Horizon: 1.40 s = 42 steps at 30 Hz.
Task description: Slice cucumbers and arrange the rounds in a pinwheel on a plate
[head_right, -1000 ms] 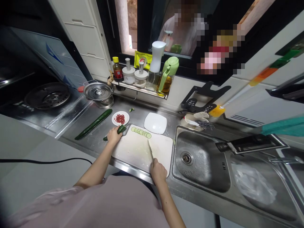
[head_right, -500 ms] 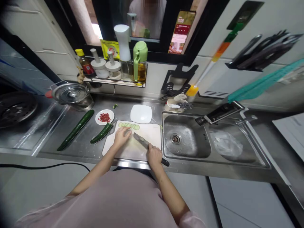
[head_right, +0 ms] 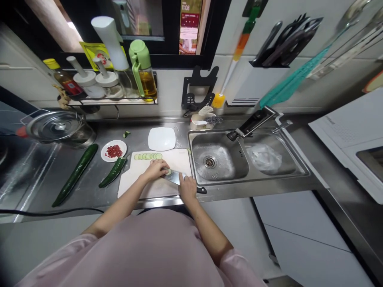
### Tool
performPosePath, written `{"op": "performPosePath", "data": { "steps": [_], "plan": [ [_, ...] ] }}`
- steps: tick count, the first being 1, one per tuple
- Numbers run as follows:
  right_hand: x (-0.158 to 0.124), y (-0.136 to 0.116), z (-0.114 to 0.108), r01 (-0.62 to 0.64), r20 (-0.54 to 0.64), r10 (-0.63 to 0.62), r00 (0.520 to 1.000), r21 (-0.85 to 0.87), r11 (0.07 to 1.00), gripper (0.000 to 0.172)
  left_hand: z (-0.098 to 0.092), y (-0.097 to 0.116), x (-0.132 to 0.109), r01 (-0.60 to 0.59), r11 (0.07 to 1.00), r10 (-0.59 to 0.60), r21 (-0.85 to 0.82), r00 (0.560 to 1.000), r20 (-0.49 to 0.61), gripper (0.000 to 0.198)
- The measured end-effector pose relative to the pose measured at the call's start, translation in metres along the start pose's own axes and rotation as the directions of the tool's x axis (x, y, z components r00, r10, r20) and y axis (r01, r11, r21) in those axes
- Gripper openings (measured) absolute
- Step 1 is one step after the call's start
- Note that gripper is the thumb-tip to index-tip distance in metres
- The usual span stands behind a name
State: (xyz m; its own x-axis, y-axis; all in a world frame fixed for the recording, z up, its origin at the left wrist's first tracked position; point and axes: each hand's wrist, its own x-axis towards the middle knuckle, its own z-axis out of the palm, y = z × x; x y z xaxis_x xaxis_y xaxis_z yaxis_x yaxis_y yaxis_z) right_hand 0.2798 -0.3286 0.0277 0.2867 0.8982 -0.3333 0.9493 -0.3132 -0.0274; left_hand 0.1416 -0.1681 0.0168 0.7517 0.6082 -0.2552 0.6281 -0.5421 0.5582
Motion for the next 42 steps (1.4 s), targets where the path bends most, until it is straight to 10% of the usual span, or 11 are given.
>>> {"op": "performPosePath", "data": {
  "steps": [9, 15, 23, 42],
  "plan": [
    [0.002, 0.002, -0.003, -0.011, 0.022, 0.011, 1.0, -0.001, 1.0, 0.05, 0.009, -0.005, -0.004, 0.096, 0.935, -0.137, -0.34, 0.986, -0.097, 0.015],
    [0.0, 0.004, 0.0, 0.007, 0.028, -0.007, 1.0, -0.015, 1.0, 0.05, 0.02, -0.039, -0.016, 0.283, 0.8, -0.422, -0.53, 0.892, -0.16, 0.018],
    [-0.005, 0.012, 0.001, -0.018, 0.023, 0.019, 1.0, -0.033, 0.999, 0.05, 0.014, -0.064, -0.038, 0.54, 0.749, -0.64, -0.382, 0.739, -0.211, 0.014],
    [-0.003, -0.035, -0.026, 0.097, 0.218, -0.114, 0.969, 0.086, 0.992, 0.029, -0.001, -0.061, -0.045, 0.621, 0.757, -0.653, -0.202, 0.719, -0.238, 0.017]
  ]
}}
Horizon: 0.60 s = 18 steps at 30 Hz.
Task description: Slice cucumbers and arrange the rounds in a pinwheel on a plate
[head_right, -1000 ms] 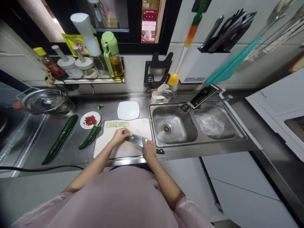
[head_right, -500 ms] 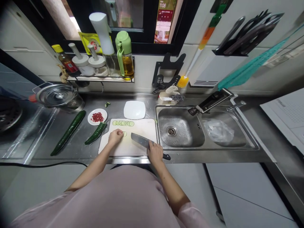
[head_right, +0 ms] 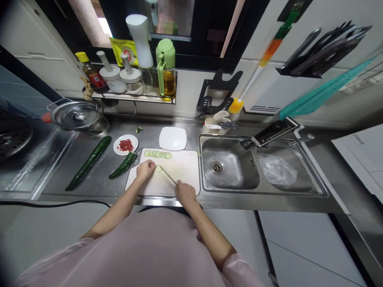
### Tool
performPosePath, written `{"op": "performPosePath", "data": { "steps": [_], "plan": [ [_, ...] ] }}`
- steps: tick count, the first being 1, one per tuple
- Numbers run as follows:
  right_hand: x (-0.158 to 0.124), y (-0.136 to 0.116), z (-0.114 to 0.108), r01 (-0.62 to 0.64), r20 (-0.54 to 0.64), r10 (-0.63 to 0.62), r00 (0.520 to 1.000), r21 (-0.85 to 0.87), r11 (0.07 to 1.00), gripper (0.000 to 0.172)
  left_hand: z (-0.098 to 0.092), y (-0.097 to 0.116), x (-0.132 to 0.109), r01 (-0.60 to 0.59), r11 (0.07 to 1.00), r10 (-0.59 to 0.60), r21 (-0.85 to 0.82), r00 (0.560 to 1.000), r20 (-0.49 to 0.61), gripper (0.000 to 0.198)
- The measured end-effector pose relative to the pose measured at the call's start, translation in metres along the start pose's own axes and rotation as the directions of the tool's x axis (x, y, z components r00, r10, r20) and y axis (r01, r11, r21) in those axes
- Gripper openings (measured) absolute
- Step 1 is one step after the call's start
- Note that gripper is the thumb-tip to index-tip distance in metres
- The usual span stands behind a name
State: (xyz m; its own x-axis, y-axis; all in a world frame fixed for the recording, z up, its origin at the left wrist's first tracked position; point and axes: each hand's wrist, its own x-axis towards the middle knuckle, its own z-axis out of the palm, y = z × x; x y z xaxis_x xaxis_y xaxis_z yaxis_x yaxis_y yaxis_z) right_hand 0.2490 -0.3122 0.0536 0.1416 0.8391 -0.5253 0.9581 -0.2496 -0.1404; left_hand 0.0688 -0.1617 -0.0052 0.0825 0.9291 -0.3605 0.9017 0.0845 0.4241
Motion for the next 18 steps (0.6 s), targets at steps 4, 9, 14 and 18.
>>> {"op": "performPosePath", "data": {
  "steps": [4, 9, 14, 18],
  "plan": [
    [0.003, -0.005, 0.0, 0.013, 0.017, -0.013, 1.0, 0.005, 1.0, 0.03, 0.001, 0.003, 0.001, 0.006, 1.0, -0.006, 0.011, 1.0, -0.004, 0.014],
    [0.003, -0.011, -0.001, -0.002, 0.022, 0.002, 1.0, 0.009, 1.0, 0.03, 0.002, 0.002, 0.004, 0.017, 1.0, -0.017, 0.007, 1.0, 0.004, 0.014],
    [0.003, -0.016, -0.001, -0.011, 0.017, 0.01, 1.0, 0.018, 1.0, 0.029, 0.002, 0.0, 0.006, 0.012, 1.0, -0.012, 0.018, 1.0, 0.015, 0.015],
    [0.004, -0.019, 0.0, -0.011, 0.023, 0.01, 1.0, 0.015, 1.0, 0.029, 0.003, -0.001, 0.007, 0.013, 1.0, -0.014, 0.009, 1.0, 0.013, 0.015]
  ]
}}
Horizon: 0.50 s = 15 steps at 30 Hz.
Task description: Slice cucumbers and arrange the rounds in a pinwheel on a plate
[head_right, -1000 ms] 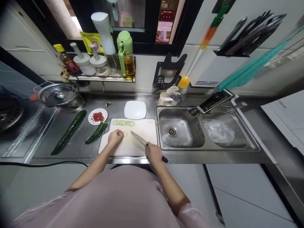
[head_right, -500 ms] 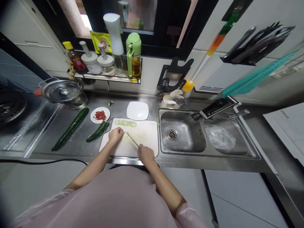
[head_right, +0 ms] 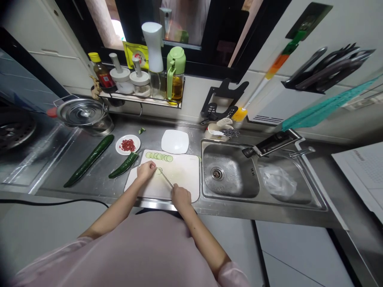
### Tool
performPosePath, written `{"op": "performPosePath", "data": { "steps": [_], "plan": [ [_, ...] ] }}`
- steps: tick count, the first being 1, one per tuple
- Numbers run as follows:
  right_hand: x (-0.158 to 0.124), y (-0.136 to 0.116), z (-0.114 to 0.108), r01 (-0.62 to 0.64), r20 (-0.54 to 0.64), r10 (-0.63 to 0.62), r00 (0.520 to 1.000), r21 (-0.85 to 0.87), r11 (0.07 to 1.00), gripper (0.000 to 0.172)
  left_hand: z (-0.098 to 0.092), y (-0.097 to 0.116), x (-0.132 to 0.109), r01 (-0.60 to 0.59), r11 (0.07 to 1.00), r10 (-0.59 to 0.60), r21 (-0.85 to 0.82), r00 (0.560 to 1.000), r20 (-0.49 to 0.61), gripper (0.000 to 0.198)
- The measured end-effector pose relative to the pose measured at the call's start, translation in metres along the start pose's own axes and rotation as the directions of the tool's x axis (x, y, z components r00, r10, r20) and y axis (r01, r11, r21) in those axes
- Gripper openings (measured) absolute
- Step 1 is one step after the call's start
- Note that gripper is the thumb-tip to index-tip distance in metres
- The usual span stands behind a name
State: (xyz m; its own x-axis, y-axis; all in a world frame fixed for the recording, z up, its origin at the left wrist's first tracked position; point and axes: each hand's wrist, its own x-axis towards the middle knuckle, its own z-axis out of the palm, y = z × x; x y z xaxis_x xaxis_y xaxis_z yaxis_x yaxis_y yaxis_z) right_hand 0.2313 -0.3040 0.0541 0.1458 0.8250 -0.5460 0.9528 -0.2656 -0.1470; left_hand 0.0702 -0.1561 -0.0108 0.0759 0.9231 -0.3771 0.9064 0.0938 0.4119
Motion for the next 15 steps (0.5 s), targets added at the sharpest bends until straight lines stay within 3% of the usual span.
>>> {"op": "performPosePath", "data": {
  "steps": [15],
  "plan": [
    [0.009, -0.0041, 0.0022, 0.06, 0.073, -0.055, 0.996, -0.067, 0.996, 0.03, 0.0006, -0.0012, 0.001, 0.002, 1.0, -0.002, -0.003, 1.0, 0.01, 0.016]
  ]
}}
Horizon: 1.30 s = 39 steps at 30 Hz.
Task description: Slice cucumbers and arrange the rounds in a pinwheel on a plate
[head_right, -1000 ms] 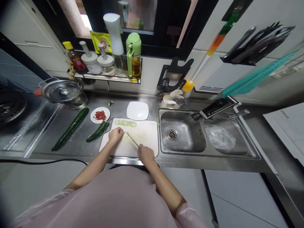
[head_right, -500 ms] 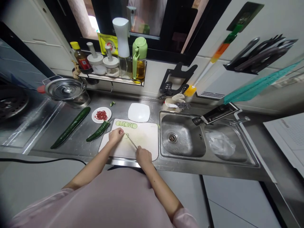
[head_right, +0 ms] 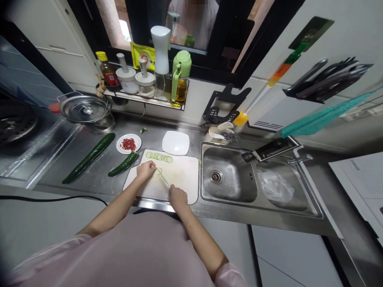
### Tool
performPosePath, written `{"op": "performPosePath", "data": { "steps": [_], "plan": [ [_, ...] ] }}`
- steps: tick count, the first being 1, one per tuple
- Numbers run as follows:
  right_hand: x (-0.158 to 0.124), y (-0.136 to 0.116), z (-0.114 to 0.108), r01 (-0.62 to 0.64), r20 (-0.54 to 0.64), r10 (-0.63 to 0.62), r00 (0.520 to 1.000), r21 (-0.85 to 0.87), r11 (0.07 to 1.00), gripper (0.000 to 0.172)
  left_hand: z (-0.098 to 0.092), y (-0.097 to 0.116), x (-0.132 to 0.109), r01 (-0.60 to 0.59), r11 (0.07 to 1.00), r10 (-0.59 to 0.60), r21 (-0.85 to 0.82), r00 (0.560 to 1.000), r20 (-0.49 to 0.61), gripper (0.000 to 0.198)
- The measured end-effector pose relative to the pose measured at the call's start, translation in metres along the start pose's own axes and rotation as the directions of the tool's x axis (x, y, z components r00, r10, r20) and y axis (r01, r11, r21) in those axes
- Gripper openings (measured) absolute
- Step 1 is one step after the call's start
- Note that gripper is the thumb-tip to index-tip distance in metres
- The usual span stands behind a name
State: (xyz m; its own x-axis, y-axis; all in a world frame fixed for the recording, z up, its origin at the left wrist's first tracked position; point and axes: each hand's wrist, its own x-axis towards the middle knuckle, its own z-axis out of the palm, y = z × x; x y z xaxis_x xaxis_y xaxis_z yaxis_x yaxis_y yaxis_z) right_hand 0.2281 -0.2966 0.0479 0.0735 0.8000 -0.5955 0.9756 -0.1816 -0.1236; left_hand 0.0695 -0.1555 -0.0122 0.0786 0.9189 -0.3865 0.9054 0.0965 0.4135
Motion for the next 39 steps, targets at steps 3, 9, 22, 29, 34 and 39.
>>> {"op": "performPosePath", "data": {
  "steps": [3, 9, 22, 29, 34, 39],
  "plan": [
    [0.002, 0.001, -0.003, 0.016, 0.023, -0.016, 1.0, -0.015, 1.0, 0.03, 0.0, 0.0, 0.001, 0.007, 1.0, -0.007, -0.007, 1.0, 0.001, 0.016],
    [0.007, 0.001, -0.005, 0.036, 0.041, -0.034, 0.999, -0.048, 0.998, 0.029, 0.001, -0.001, 0.003, 0.018, 0.999, -0.018, -0.031, 1.0, -0.001, 0.014],
    [0.008, -0.002, -0.004, 0.041, 0.022, -0.039, 0.999, -0.068, 0.997, 0.031, 0.001, -0.001, 0.003, 0.015, 0.999, -0.016, -0.04, 1.0, -0.014, 0.016],
    [0.003, 0.003, -0.001, 0.039, 0.03, -0.037, 0.999, -0.077, 0.996, 0.029, 0.002, -0.003, 0.005, 0.01, 0.999, -0.01, -0.044, 1.0, -0.012, 0.016],
    [-0.004, 0.006, 0.002, 0.034, 0.032, -0.031, 0.999, -0.078, 0.996, 0.027, 0.002, -0.003, 0.005, 0.015, 0.998, -0.015, -0.061, 1.0, -0.008, 0.016],
    [-0.007, 0.008, 0.001, 0.019, 0.043, -0.016, 0.999, -0.061, 0.998, 0.027, 0.001, -0.002, 0.004, 0.012, 0.998, -0.013, -0.061, 1.0, -0.016, 0.015]
  ]
}}
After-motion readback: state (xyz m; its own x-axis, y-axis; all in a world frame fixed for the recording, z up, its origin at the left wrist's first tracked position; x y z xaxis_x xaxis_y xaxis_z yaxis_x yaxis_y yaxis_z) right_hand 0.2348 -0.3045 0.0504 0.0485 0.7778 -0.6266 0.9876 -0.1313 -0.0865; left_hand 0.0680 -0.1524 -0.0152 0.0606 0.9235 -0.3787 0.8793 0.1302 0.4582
